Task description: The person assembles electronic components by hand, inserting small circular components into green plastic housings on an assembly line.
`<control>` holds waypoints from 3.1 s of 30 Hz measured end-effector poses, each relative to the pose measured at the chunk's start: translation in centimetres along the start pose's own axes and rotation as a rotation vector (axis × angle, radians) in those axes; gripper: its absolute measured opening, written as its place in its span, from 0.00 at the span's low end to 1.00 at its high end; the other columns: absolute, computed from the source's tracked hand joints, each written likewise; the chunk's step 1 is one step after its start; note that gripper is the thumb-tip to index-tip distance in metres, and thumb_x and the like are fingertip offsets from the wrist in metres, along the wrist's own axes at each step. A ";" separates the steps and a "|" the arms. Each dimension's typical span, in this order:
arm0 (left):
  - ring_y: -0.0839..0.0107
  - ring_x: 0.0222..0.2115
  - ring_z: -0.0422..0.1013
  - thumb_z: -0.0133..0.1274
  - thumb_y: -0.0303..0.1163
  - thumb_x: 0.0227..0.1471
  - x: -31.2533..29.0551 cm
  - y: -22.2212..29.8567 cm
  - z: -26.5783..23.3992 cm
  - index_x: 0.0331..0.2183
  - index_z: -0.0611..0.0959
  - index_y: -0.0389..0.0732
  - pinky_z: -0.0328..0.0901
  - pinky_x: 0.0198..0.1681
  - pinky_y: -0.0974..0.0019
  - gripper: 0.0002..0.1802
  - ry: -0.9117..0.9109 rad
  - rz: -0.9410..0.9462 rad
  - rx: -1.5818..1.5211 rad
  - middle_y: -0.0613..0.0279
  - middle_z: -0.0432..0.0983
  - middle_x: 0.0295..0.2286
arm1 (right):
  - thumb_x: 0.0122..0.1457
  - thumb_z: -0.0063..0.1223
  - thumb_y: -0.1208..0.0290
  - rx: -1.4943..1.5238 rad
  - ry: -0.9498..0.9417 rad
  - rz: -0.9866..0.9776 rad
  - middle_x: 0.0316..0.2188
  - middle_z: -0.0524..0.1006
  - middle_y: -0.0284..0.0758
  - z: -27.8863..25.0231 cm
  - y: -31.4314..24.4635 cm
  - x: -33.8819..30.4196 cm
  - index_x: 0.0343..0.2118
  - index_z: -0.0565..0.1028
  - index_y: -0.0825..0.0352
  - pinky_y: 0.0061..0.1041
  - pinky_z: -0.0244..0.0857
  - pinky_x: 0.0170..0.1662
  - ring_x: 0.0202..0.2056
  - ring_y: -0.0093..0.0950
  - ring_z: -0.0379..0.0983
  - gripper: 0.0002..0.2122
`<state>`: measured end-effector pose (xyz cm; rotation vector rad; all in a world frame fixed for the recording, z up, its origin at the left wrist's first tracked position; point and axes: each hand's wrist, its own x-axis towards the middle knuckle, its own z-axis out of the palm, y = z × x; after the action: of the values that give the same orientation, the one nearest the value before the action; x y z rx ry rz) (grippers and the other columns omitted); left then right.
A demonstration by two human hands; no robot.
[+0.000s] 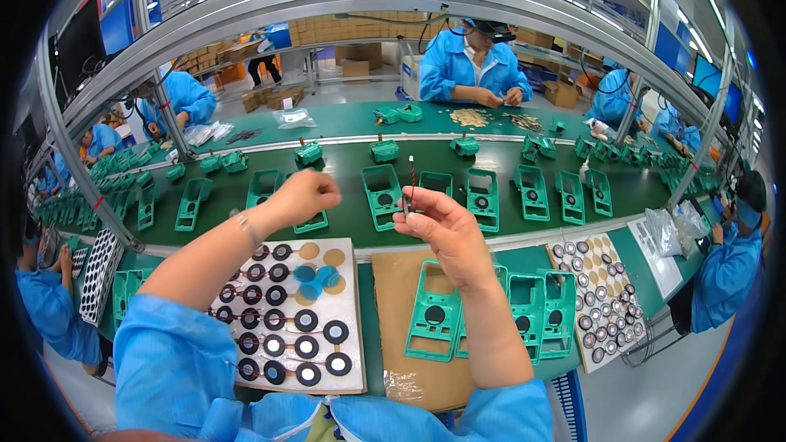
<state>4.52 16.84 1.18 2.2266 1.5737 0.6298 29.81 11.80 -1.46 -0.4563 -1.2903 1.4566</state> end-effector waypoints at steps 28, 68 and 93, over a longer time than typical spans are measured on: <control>0.76 0.21 0.71 0.52 0.25 0.48 -6.4 4.4 1.1 0.40 0.70 0.30 0.70 0.25 0.73 0.16 -0.248 -0.209 -0.878 0.62 0.71 0.23 | 0.39 0.62 0.76 -1.229 0.133 -0.829 0.33 0.73 0.34 3.1 2.6 -1.4 0.32 0.76 0.63 0.29 0.62 0.33 0.33 0.35 0.63 0.13; 0.72 0.22 0.72 0.49 0.21 0.47 -3.3 2.5 0.6 0.37 0.71 0.33 0.73 0.28 0.69 0.12 -0.175 -0.136 -0.867 0.60 0.68 0.25 | 0.51 0.54 0.66 -0.654 0.194 -0.048 0.33 0.76 0.42 2.6 4.5 5.2 0.35 0.72 0.74 0.28 0.64 0.40 0.35 0.32 0.73 0.14; 0.62 0.31 0.70 0.53 0.35 0.43 -12.2 2.4 -1.9 0.26 0.79 0.40 0.67 0.32 0.61 0.09 -0.540 0.427 0.278 0.58 0.71 0.28 | 0.43 0.51 0.72 -1.590 -0.605 -0.393 0.26 0.69 0.35 9.1 4.8 -7.6 0.24 0.71 0.67 0.24 0.64 0.35 0.31 0.31 0.65 0.05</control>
<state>1.94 4.59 2.07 2.6614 0.9695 -0.1143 22.76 1.86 -5.31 -0.6926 -2.7010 -0.0778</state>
